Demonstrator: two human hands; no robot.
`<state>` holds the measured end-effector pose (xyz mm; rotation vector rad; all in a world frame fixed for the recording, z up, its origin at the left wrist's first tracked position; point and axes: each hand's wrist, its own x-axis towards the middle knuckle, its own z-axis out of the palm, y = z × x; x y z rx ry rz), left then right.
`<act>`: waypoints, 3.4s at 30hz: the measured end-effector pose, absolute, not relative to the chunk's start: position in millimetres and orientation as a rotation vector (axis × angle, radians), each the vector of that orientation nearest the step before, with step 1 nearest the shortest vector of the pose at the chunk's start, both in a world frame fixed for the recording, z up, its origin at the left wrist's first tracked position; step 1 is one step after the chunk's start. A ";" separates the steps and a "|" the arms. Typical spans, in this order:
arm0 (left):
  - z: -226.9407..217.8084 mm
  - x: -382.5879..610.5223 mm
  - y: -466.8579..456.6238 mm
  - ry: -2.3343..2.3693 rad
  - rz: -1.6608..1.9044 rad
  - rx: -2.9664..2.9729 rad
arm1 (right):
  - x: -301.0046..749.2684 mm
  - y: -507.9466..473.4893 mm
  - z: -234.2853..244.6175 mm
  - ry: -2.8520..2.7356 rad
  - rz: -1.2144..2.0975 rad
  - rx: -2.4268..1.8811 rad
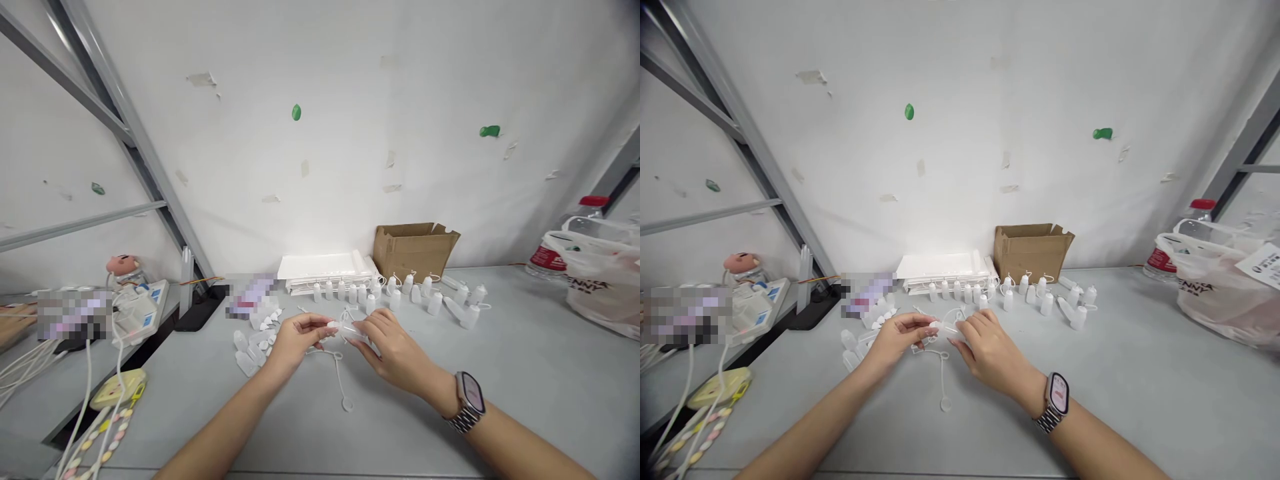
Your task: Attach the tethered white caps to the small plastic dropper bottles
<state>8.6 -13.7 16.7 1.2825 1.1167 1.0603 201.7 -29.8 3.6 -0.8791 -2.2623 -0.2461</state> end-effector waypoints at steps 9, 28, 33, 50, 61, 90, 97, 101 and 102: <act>9.7 14.7 -19.1 1.087 1.069 1.028 | 201.0 -31.0 9.8 -2.291 -0.367 -0.903; 6.4 23.0 -6.7 0.874 0.973 0.518 | 199.8 -26.6 5.9 -2.163 -0.495 -0.942; 7.5 27.8 1.8 0.889 1.081 0.686 | 199.8 -26.0 4.2 -2.112 -0.491 -0.993; 2.6 25.2 -12.7 0.855 1.246 0.859 | 185.3 -41.0 -1.5 -1.957 -0.090 -1.006; 12.2 22.6 -17.5 0.901 1.178 1.085 | 188.5 -33.1 7.4 -1.395 1.703 -0.875; 7.4 22.4 -17.1 0.938 1.264 1.002 | 184.7 -32.5 3.7 -1.236 1.674 -0.964; 6.1 22.3 -15.8 0.983 1.298 1.023 | 180.0 -31.1 -2.7 -1.236 1.686 -0.961; 4.4 22.1 -14.8 1.001 1.274 1.032 | 177.0 -32.0 -0.1 -1.298 1.480 -1.019; 4.1 22.1 -14.8 0.995 1.262 1.043 | 176.8 -32.6 -0.3 -1.285 1.505 -1.012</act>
